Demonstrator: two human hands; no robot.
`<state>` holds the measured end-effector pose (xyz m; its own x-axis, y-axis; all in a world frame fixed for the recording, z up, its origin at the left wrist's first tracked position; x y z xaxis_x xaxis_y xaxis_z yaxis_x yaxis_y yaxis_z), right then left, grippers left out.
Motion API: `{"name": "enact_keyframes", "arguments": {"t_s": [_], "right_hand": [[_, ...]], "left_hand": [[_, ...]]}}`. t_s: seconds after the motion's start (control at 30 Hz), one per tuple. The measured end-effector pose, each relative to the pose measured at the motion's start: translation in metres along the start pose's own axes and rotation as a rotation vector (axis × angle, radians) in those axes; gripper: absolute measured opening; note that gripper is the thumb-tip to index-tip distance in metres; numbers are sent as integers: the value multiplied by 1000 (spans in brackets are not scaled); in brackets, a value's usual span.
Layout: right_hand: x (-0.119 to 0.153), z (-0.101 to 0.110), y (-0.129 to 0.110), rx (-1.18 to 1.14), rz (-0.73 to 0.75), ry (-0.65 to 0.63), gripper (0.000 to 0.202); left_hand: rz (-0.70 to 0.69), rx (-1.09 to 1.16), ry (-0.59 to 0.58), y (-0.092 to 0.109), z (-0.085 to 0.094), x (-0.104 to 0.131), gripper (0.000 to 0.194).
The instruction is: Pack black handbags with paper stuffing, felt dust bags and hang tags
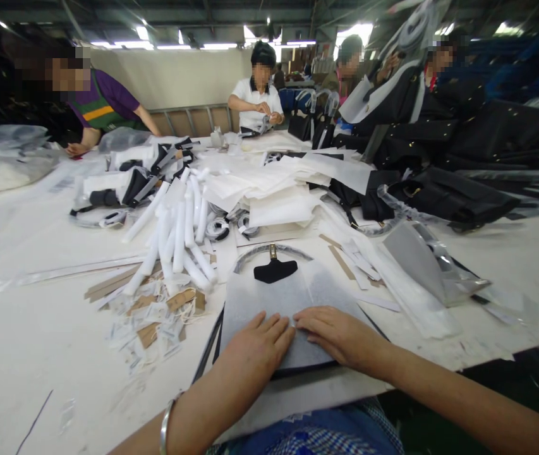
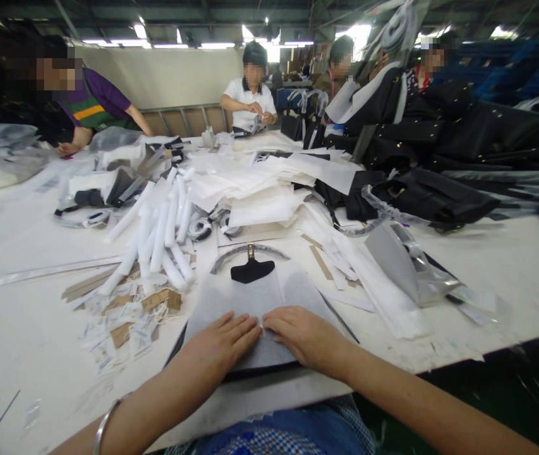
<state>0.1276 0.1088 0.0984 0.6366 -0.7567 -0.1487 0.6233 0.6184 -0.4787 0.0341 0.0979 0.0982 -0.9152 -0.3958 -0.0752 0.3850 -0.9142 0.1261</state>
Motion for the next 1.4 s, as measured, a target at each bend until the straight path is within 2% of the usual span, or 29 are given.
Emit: {"name": "enact_keyframes", "arguments": {"t_s": [0.07, 0.17, 0.27, 0.37, 0.8, 1.03, 1.4], "right_hand": [[1, -1, 2, -15, -14, -9, 28], [2, -7, 5, -10, -21, -31, 28], [4, -15, 7, 3, -10, -45, 30], [6, -21, 8, 18, -2, -41, 31], [12, -31, 10, 59, 28, -123, 41], [16, -31, 16, 35, 23, -74, 52], [16, -47, 13, 99, 51, -199, 66]], "left_hand": [[-5, 89, 6, -1, -2, 4, 46], [38, 185, 42, -5, -17, 17, 54], [68, 181, 85, -5, -35, 30, 57], [91, 140, 105, -2, -45, 36, 59], [104, 170, 76, -1, -50, 38, 62], [114, 144, 65, 1, -43, 33, 62], [148, 217, 15, -4, -49, 31, 63]]}}
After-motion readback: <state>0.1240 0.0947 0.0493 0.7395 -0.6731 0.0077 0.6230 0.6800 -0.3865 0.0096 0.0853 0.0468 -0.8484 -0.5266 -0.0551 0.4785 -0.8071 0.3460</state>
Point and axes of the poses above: each hand's wrist, its own x-axis away from the middle knuckle, its own z-axis out of the back of the hand, y = z × x, the point moved 10 cm from there along -x, towards the middle knuckle, and after that the axes turned 7 degrees about -z, right-handed, at the moved point
